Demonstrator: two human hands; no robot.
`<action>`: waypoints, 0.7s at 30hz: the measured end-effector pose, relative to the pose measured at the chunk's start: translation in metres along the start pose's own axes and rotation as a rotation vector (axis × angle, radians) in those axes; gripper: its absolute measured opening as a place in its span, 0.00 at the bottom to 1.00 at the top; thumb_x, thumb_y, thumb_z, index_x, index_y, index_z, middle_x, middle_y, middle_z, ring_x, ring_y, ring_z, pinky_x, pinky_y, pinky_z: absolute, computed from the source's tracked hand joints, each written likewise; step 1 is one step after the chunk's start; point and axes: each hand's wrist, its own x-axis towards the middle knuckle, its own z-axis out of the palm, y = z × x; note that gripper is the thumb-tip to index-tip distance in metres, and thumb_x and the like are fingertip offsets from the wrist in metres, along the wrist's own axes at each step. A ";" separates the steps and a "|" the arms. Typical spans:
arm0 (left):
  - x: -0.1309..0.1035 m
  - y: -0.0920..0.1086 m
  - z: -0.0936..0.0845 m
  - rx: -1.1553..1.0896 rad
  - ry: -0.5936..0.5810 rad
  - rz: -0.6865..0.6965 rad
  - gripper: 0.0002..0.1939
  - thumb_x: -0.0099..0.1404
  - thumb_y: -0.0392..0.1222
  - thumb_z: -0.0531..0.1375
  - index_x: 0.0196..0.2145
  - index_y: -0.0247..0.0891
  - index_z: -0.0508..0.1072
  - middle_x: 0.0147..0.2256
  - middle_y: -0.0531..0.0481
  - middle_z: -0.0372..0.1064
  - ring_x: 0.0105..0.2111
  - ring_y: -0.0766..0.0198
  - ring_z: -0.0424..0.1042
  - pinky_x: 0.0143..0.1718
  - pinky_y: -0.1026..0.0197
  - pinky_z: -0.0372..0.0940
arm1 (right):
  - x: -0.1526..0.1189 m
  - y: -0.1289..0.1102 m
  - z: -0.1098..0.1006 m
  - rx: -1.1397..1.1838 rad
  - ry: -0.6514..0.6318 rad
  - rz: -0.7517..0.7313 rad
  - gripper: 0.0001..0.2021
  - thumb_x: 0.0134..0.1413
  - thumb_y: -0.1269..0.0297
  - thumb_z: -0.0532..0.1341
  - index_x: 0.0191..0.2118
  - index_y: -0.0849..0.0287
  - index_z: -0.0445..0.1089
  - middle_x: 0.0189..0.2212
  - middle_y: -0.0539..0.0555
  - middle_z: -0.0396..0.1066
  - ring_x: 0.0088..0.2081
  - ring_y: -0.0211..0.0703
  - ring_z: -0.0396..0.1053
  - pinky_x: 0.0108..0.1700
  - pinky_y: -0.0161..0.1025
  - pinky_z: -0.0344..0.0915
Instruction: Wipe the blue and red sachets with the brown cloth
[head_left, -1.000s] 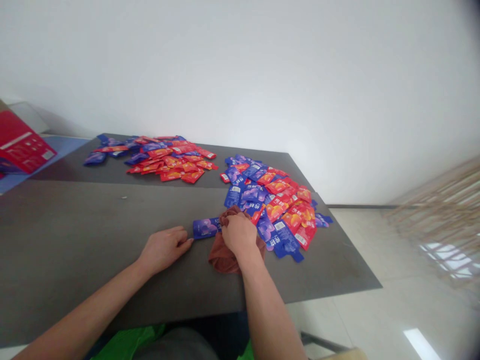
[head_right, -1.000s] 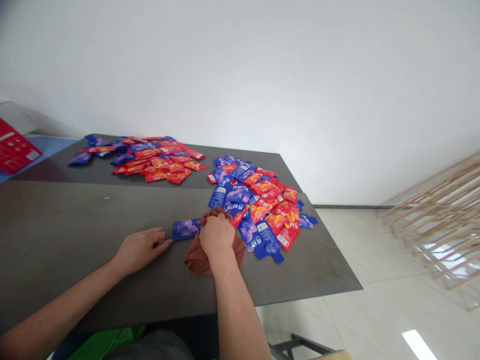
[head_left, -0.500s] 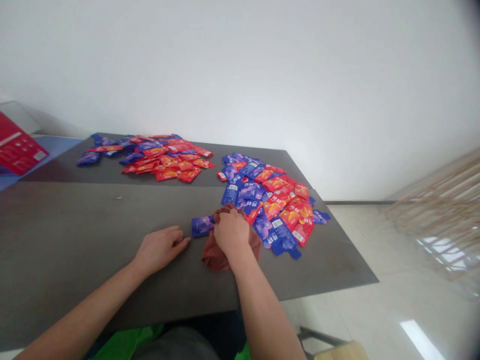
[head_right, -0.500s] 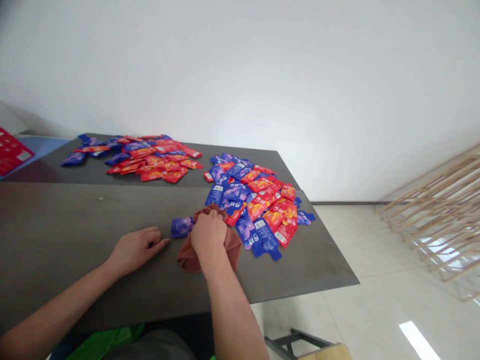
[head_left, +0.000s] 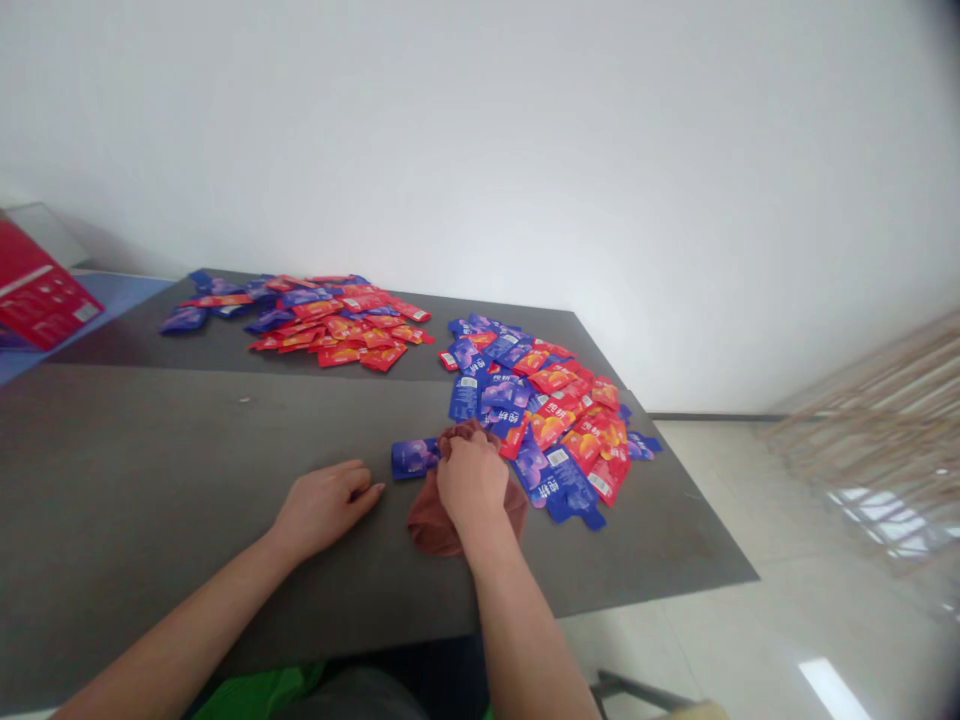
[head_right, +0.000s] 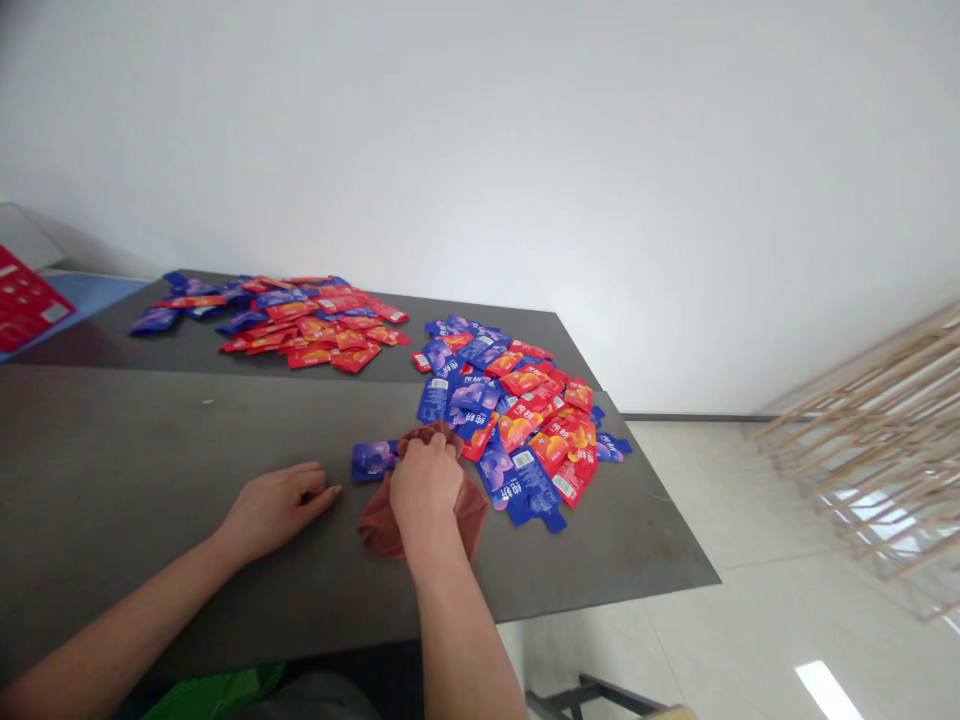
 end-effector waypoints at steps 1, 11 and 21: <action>0.000 -0.002 0.001 -0.006 -0.005 0.004 0.21 0.72 0.52 0.49 0.25 0.39 0.68 0.31 0.51 0.68 0.31 0.61 0.70 0.30 0.61 0.55 | -0.007 -0.009 -0.001 0.020 0.010 -0.049 0.14 0.66 0.59 0.53 0.43 0.55 0.76 0.46 0.60 0.69 0.47 0.51 0.68 0.40 0.40 0.66; -0.006 -0.008 0.001 -0.139 -0.024 0.023 0.17 0.70 0.47 0.50 0.27 0.39 0.70 0.33 0.50 0.69 0.34 0.62 0.70 0.33 0.62 0.58 | -0.010 -0.058 0.013 -0.047 -0.222 -0.307 0.13 0.62 0.62 0.56 0.43 0.57 0.77 0.47 0.62 0.71 0.46 0.53 0.69 0.41 0.44 0.69; -0.013 -0.008 0.002 -0.265 0.040 0.077 0.18 0.70 0.47 0.53 0.24 0.38 0.65 0.31 0.52 0.66 0.34 0.64 0.68 0.35 0.62 0.58 | 0.039 0.007 0.001 -0.102 -0.051 0.008 0.16 0.65 0.64 0.52 0.43 0.58 0.78 0.45 0.63 0.71 0.45 0.50 0.71 0.40 0.40 0.65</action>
